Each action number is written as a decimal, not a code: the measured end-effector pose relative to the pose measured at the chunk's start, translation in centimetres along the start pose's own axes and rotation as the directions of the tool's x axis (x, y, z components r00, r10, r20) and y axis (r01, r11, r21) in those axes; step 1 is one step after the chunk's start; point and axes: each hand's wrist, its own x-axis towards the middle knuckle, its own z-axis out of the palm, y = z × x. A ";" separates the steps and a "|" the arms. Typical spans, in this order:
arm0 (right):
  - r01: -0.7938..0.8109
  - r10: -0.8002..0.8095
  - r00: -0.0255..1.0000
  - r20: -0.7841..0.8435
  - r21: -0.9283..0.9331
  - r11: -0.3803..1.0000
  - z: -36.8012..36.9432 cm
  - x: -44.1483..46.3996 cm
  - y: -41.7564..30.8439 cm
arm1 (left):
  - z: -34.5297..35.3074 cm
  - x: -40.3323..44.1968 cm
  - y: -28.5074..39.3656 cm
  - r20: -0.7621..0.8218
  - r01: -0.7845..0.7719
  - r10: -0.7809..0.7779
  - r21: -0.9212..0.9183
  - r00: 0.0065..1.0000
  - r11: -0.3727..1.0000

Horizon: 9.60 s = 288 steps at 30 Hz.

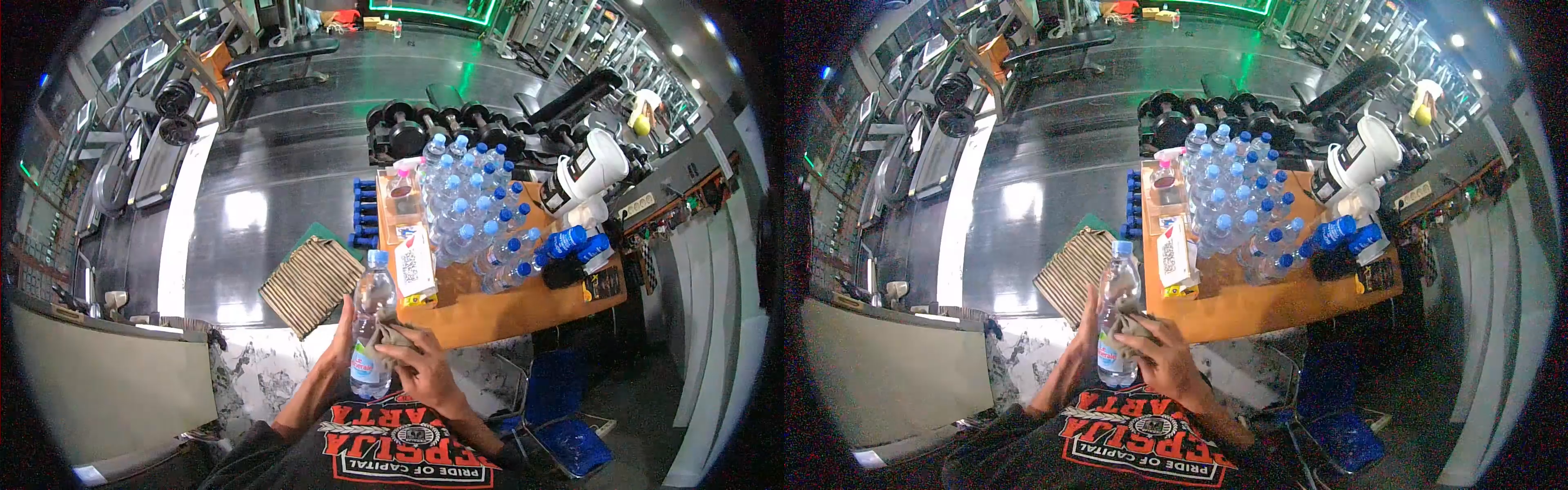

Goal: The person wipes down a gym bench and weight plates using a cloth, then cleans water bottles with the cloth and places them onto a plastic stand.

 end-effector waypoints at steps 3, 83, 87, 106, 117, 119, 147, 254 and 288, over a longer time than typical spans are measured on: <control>-0.107 0.113 0.993 -0.020 0.206 0.973 -1.5 -0.3 0.8 | -2.2 0.2 -0.6 0.003 -0.097 0.111 0.525 0.994 0.845; 0.073 -0.080 0.995 -0.052 -0.123 0.990 -2.8 6.5 5.8 | 2.3 6.1 -0.6 -0.122 -0.022 0.044 0.174 0.992 0.984; 0.174 -0.183 0.977 0.108 0.083 0.981 -3.8 5.4 6.6 | 1.9 6.6 0.2 -0.100 0.031 -0.023 0.081 0.995 0.996; 0.131 -0.022 0.950 -0.311 0.334 0.934 -1.5 4.9 6.7 | 1.8 7.4 1.8 0.028 -0.327 0.339 0.343 0.941 0.881; -0.100 0.543 0.800 0.256 0.949 -0.299 2.6 6.2 9.3 | 7.3 6.2 1.7 0.084 -0.688 0.733 0.429 0.675 0.585; -0.060 0.645 0.732 0.221 0.963 -0.262 2.2 6.8 8.7 | 6.0 5.6 0.8 0.139 -0.639 0.686 0.529 0.715 0.559; 0.377 -0.361 0.891 0.276 -0.002 0.926 -6.7 3.8 3.5 | 2.2 5.4 2.2 -0.107 -0.249 0.259 0.101 0.960 0.963; 0.279 -0.240 0.951 0.196 -0.209 0.937 -2.4 4.9 4.9 | -2.8 6.8 -2.6 0.048 -0.136 0.137 -0.028 0.989 0.990; -0.268 0.289 0.957 -0.010 0.351 0.897 3.4 0.3 12.6 | -1.8 7.6 -0.3 -0.170 -0.488 0.495 0.082 0.852 0.869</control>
